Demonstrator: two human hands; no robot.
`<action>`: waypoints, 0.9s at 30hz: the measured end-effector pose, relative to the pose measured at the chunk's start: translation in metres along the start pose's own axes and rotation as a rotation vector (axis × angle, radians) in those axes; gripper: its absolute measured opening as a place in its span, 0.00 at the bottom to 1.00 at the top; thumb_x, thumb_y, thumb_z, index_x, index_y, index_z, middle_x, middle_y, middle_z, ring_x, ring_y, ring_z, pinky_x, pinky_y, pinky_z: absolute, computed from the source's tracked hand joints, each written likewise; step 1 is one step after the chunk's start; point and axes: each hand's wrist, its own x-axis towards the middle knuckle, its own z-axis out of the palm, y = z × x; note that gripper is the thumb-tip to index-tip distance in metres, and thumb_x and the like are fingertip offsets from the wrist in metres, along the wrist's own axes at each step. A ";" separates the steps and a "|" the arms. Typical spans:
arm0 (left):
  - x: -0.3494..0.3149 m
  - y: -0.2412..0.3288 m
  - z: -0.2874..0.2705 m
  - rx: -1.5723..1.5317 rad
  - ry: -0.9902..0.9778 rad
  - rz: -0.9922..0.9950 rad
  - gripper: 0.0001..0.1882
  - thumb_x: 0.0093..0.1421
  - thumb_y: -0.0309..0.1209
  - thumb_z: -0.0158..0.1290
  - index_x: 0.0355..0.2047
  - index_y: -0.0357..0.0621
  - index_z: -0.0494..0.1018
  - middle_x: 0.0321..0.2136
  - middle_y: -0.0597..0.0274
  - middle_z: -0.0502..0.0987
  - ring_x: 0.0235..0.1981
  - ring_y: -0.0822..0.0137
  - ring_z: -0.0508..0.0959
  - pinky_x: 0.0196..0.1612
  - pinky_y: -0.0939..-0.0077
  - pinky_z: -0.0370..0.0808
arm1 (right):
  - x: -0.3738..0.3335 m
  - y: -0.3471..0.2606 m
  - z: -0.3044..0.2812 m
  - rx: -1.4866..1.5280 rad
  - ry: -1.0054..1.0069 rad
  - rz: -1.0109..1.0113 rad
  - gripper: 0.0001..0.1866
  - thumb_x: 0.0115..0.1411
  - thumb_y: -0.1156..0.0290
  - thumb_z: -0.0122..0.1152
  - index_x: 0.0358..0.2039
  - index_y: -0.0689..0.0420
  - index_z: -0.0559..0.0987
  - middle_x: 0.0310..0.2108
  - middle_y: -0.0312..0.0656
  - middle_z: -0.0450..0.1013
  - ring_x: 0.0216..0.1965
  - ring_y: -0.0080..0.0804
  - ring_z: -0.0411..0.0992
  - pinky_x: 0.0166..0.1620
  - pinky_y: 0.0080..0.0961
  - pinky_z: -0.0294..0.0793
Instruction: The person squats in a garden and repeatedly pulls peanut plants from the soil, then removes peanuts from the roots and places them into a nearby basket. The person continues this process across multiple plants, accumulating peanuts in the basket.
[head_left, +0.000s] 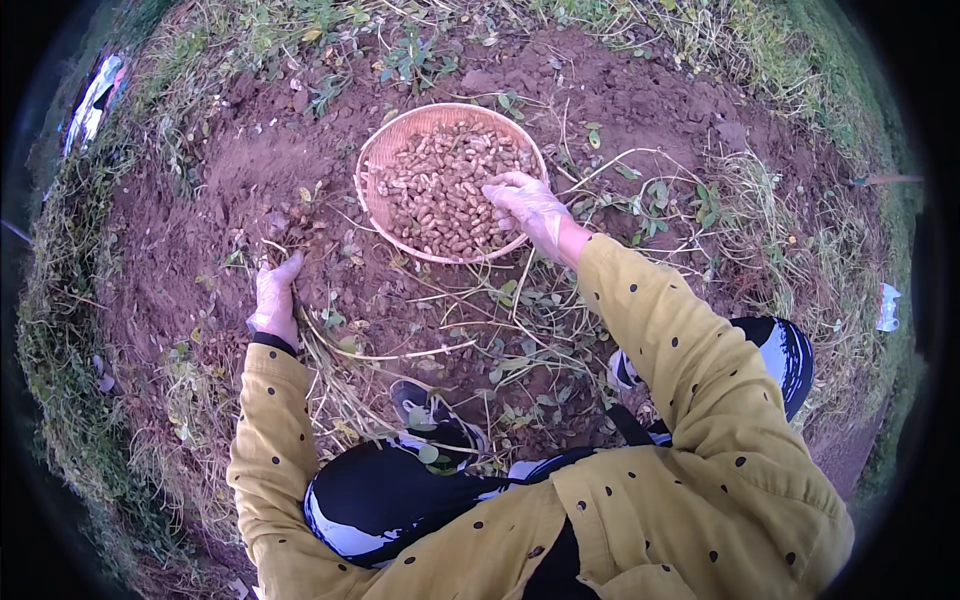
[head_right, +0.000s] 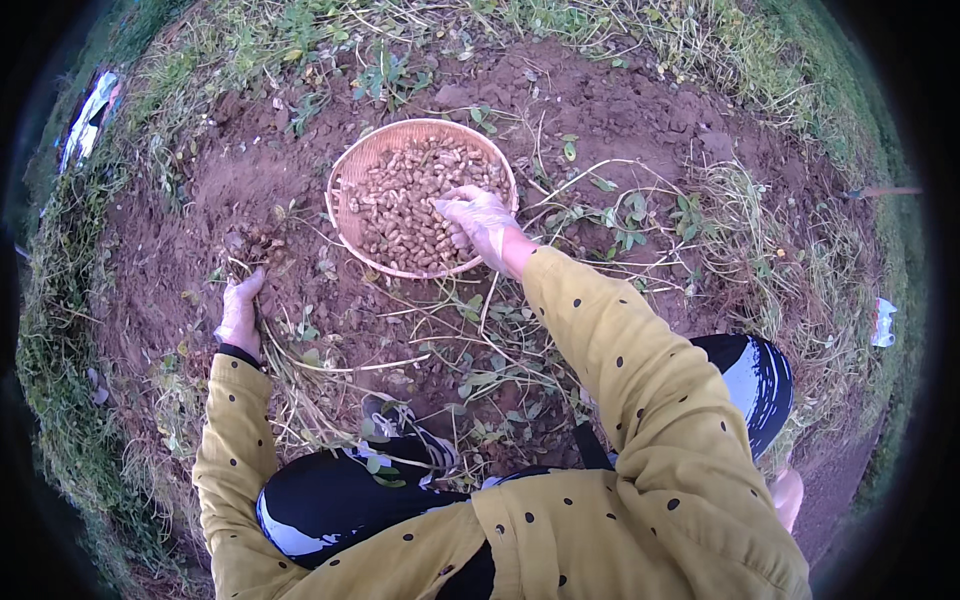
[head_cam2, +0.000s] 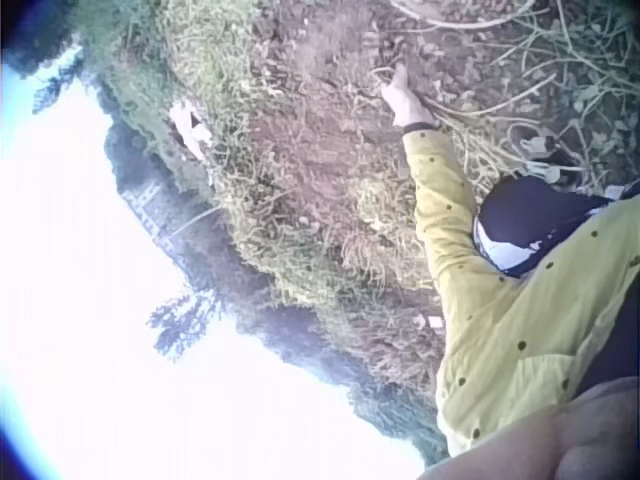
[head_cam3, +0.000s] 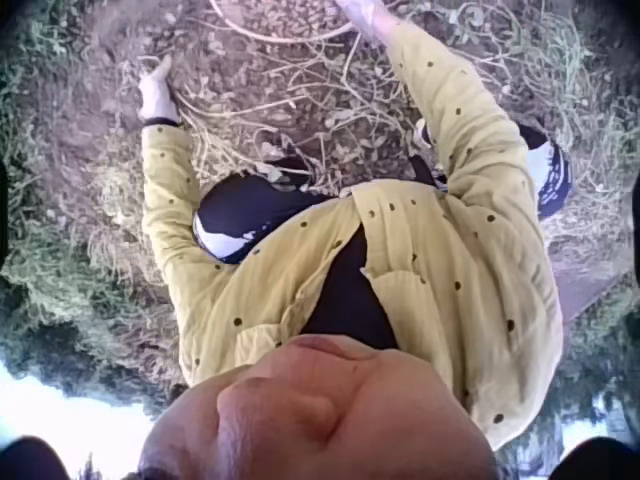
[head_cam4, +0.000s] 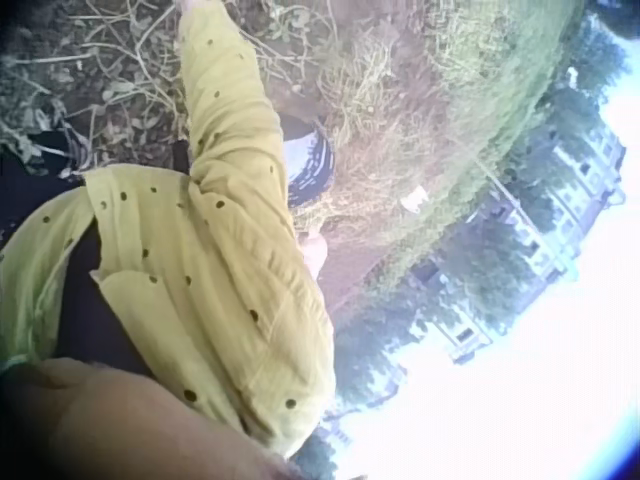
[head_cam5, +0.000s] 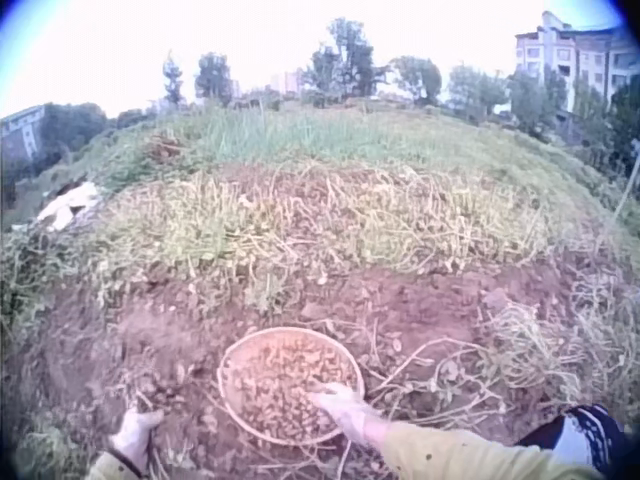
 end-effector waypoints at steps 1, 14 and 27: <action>0.009 -0.018 0.004 -0.115 -0.058 -0.092 0.09 0.61 0.33 0.55 0.26 0.47 0.69 0.15 0.70 0.66 0.12 0.75 0.64 0.16 0.77 0.60 | 0.017 0.007 0.001 -0.024 0.014 0.002 0.23 0.60 0.63 0.64 0.52 0.59 0.73 0.37 0.38 0.73 0.36 0.24 0.71 0.37 0.23 0.74; 0.022 -0.077 0.014 -0.359 -0.271 -0.265 0.11 0.65 0.38 0.53 0.37 0.43 0.71 0.17 0.70 0.64 0.17 0.73 0.64 0.26 0.75 0.62 | 0.098 0.078 0.065 -1.335 0.211 -0.226 0.41 0.50 0.69 0.66 0.65 0.36 0.63 0.64 0.54 0.56 0.57 0.61 0.65 0.56 0.48 0.69; 0.019 -0.079 0.032 -0.347 -0.316 -0.235 0.09 0.62 0.35 0.53 0.36 0.42 0.70 0.17 0.69 0.65 0.17 0.73 0.65 0.24 0.77 0.61 | 0.127 -0.003 0.056 -0.926 0.053 -0.616 0.23 0.54 0.67 0.66 0.52 0.53 0.78 0.55 0.54 0.70 0.58 0.49 0.67 0.61 0.36 0.65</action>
